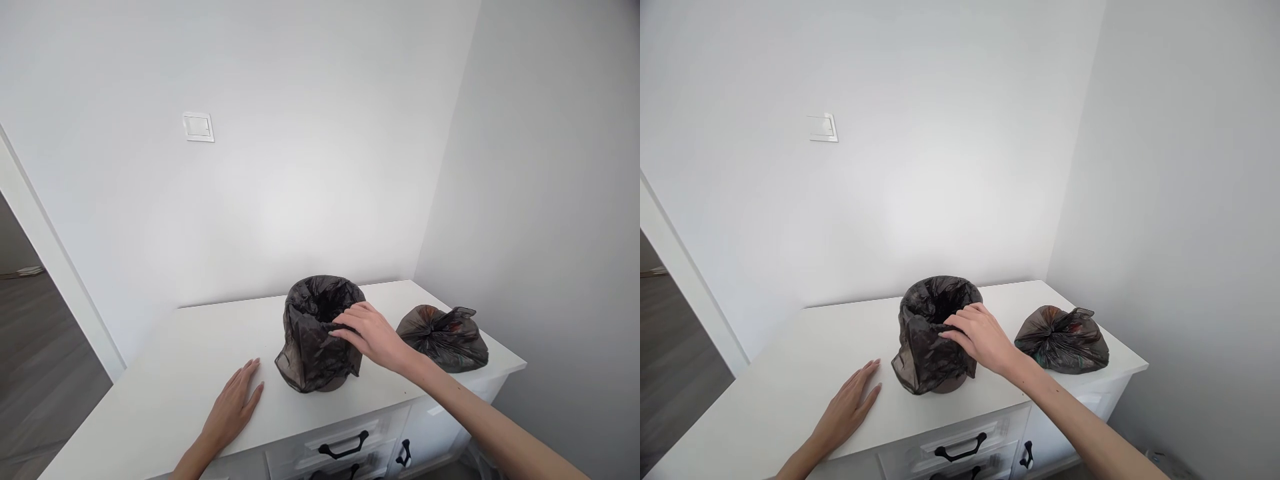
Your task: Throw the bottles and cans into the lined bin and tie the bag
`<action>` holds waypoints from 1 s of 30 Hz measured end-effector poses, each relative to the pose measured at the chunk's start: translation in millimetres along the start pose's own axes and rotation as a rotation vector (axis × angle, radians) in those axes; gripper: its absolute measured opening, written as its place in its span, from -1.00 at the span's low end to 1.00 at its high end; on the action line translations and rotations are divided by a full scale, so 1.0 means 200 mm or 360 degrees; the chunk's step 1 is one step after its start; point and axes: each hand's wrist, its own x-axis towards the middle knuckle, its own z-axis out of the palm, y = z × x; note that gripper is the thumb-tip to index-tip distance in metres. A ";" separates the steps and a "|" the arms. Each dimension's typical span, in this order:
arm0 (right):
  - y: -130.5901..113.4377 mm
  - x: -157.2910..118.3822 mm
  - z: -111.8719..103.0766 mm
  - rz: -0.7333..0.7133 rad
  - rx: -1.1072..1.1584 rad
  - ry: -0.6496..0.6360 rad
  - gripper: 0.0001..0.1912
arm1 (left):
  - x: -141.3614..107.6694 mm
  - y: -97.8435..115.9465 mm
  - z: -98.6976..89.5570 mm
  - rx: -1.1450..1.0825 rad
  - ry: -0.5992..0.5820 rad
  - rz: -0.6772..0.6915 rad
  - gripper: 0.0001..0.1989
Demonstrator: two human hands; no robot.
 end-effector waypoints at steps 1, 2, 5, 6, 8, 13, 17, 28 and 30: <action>0.03 0.03 0.01 0.0029 -0.0032 -0.0011 -0.65 | 0.00 0.01 0.00 -0.0003 -0.0001 -0.0003 -0.44; 0.08 0.05 0.01 0.0063 -0.0071 -0.0018 -0.64 | 0.00 0.01 -0.01 -0.0005 0.0001 -0.0009 -0.45; 0.25 0.13 0.03 0.0198 -0.0205 -0.0048 -0.64 | -0.01 0.03 -0.02 -0.0012 -0.0008 -0.0030 -0.47; 0.31 0.16 0.03 0.0251 -0.0256 -0.0065 -0.64 | -0.02 0.04 -0.03 -0.0017 -0.0011 -0.0033 -0.48; 0.45 0.20 0.02 0.0379 -0.0383 -0.0111 -0.65 | -0.02 0.05 -0.04 -0.0026 -0.0014 -0.0026 -0.50; 0.76 0.24 -0.02 0.0705 -0.0637 -0.0156 -0.63 | -0.03 0.07 -0.06 -0.0015 -0.0032 -0.0028 -0.53; 0.91 0.21 -0.06 0.0920 -0.0741 -0.0103 -0.64 | -0.03 0.07 -0.05 -0.0019 -0.0020 -0.0016 -0.54; 0.62 -0.03 0.20 0.0545 -0.0573 0.0528 -0.41 | -0.03 0.06 -0.03 -0.0004 -0.0015 -0.0011 -0.53; 0.51 -0.17 0.40 0.0480 -0.0321 0.0386 -0.44 | -0.03 0.06 -0.02 0.0004 -0.0016 -0.0008 -0.53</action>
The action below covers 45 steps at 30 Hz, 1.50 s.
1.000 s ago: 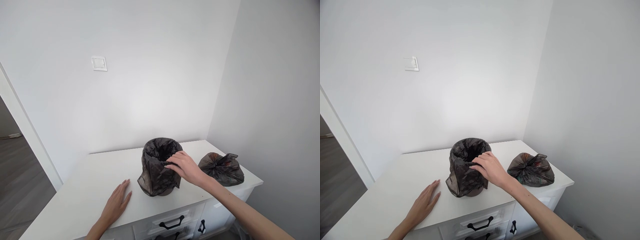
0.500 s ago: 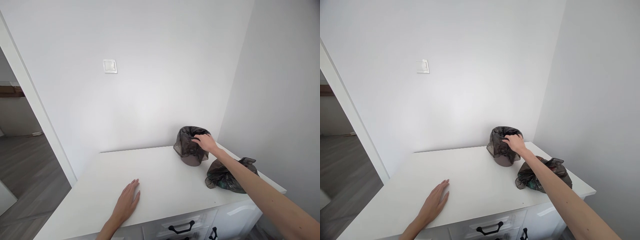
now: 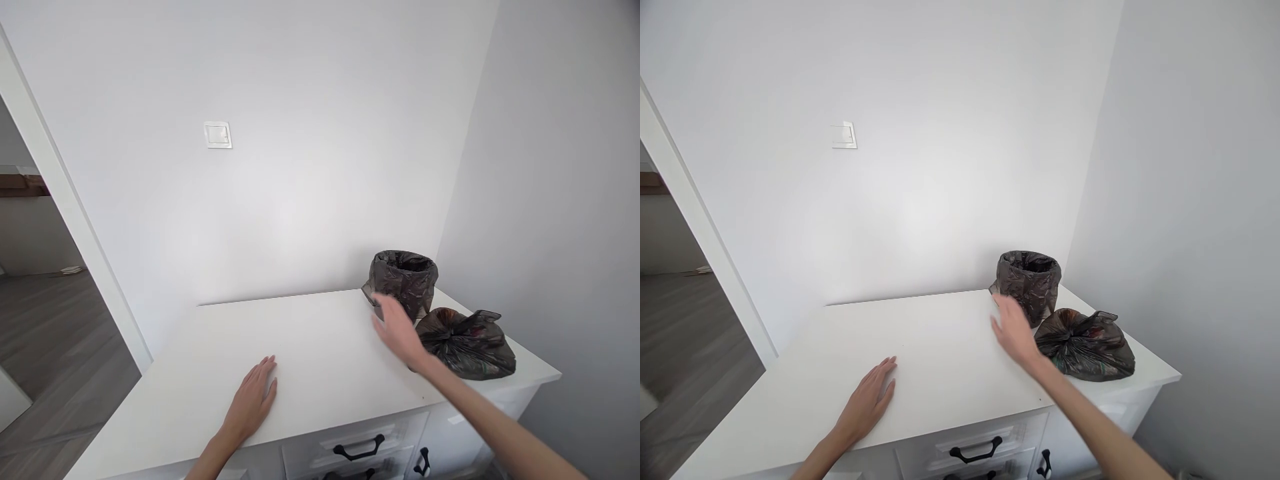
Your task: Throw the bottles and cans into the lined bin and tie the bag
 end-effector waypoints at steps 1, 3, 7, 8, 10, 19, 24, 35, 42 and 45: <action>-0.04 -0.11 0.08 0.0002 0.0104 -0.0150 -0.43 | 0.00 0.00 0.00 0.0000 0.0004 0.0003 -0.53; -0.08 -0.32 0.22 0.0137 0.0236 -0.0392 -0.37 | 0.00 0.01 0.00 0.0000 0.0014 0.0008 -0.53; -0.11 -0.54 0.41 0.0456 0.0179 -0.0640 -0.22 | 0.00 0.02 -0.01 0.0031 -0.0004 -0.0016 -0.52; -0.11 -0.56 0.42 0.0471 0.0135 -0.0670 -0.22 | 0.00 0.02 -0.01 0.0043 -0.0003 -0.0021 -0.51; -0.10 -0.56 0.43 0.0450 0.0061 -0.0688 -0.23 | 0.00 0.03 -0.01 0.0067 0.0011 -0.0015 -0.52; -0.12 -0.54 0.41 0.0432 -0.0046 -0.0660 -0.28 | 0.01 0.04 -0.01 0.0093 -0.0014 -0.0116 -0.43; -0.12 -0.54 0.40 0.0426 -0.0068 -0.0652 -0.30 | 0.02 0.04 0.00 0.0086 0.0016 -0.0079 -0.44; -0.13 -0.54 0.38 0.0461 -0.0074 -0.0703 -0.30 | 0.02 0.05 0.00 0.0065 -0.0019 -0.0128 -0.42; -0.14 -0.54 0.37 0.0533 -0.0063 -0.0689 -0.24 | 0.02 0.06 0.01 0.0050 -0.0077 -0.0173 -0.40; -0.14 -0.54 0.37 0.0533 -0.0062 -0.0689 -0.24 | 0.02 0.06 0.00 0.0048 -0.0077 -0.0180 -0.41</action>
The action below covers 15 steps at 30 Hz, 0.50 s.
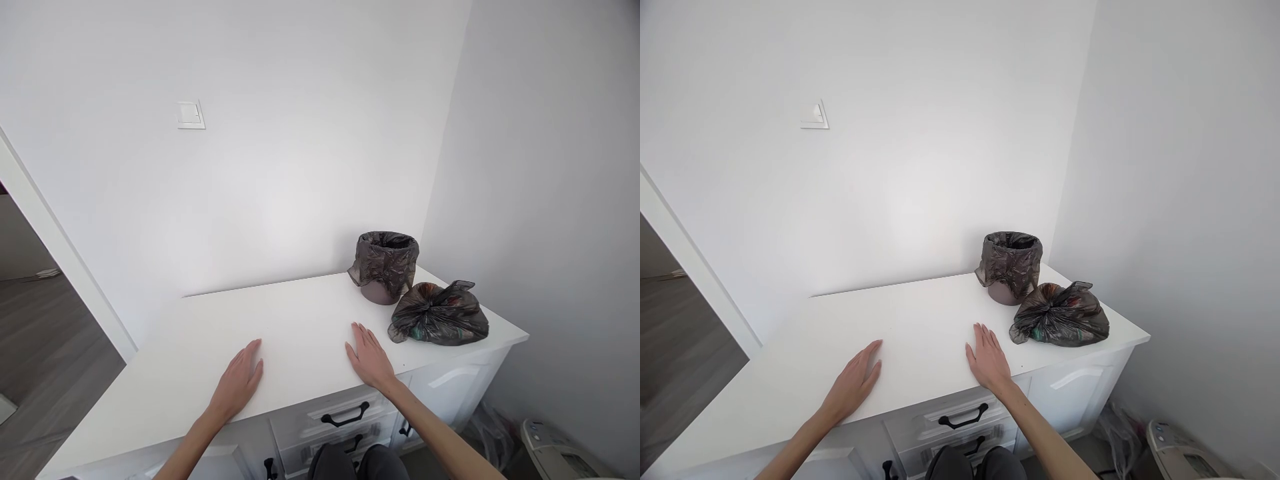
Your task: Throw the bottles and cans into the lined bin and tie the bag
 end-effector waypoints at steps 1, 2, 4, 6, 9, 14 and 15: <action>0.00 0.00 0.00 0.0000 0.0000 0.0000 -0.24 | 0.00 0.00 0.00 0.0000 0.0007 0.0001 -0.41; 0.00 0.00 0.00 0.0000 0.0001 0.0001 -0.24 | 0.00 0.00 0.00 0.0002 0.0017 0.0003 -0.41; 0.00 0.00 -0.01 0.0007 0.0002 0.0006 -0.24 | 0.00 0.01 0.00 0.0010 0.0033 0.0016 -0.42; 0.00 0.00 -0.01 0.0014 0.0006 0.0015 -0.24 | 0.00 0.01 -0.01 0.0015 0.0040 0.0034 -0.42; 0.00 0.00 -0.01 0.0005 0.0023 0.0025 -0.25 | 0.00 0.02 -0.01 0.0009 0.0058 0.0051 -0.43; 0.01 0.00 -0.01 -0.0019 0.0028 0.0052 -0.27 | 0.00 0.02 -0.01 0.0018 0.0091 0.0049 -0.43; 0.01 0.00 0.00 -0.0024 0.0028 0.0060 -0.27 | 0.00 0.01 0.00 0.0020 0.0100 0.0054 -0.43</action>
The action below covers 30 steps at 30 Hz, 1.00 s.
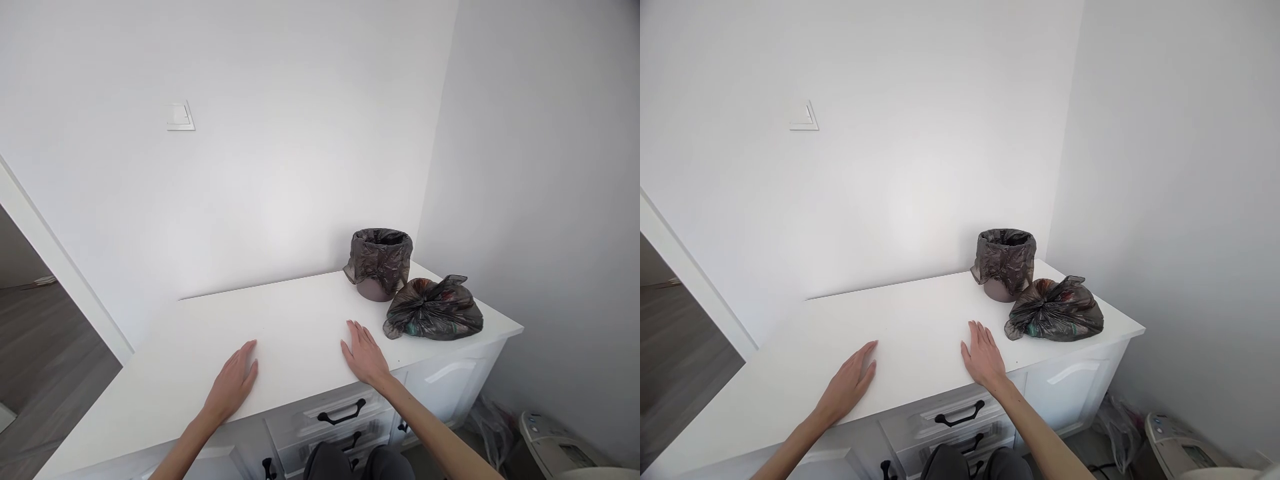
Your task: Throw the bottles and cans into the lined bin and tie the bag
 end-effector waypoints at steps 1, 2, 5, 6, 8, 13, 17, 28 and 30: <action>0.00 0.00 0.00 -0.0006 0.0001 0.0006 -0.28 | 0.00 0.00 0.00 0.0001 0.0005 0.0006 -0.43; 0.00 0.00 0.00 -0.0012 0.0003 0.0011 -0.29 | 0.00 -0.01 0.00 0.0002 0.0007 0.0009 -0.43; 0.00 0.00 0.00 -0.0021 0.0007 0.0025 -0.30 | 0.00 0.00 0.00 0.0005 -0.0020 -0.0012 -0.42; 0.00 0.00 -0.01 -0.0022 0.0009 0.0026 -0.30 | 0.00 0.00 0.00 0.0006 -0.0033 -0.0023 -0.42; 0.00 0.00 -0.01 -0.0025 0.0015 0.0023 -0.30 | 0.01 0.01 0.00 0.0005 -0.0061 -0.0046 -0.42; 0.00 -0.01 -0.02 -0.0031 0.0030 0.0004 -0.32 | 0.01 0.02 -0.01 0.0012 -0.0079 -0.0067 -0.41; 0.01 0.00 -0.02 -0.0046 0.0025 0.0008 -0.33 | 0.01 0.02 0.00 0.0010 -0.0054 -0.0036 -0.41; 0.01 0.00 -0.01 -0.0046 -0.0009 -0.0012 -0.33 | 0.01 0.00 0.01 0.0011 -0.0027 -0.0034 -0.41; 0.01 0.00 -0.01 -0.0047 -0.0011 -0.0020 -0.33 | 0.01 0.00 0.01 0.0009 -0.0020 -0.0022 -0.41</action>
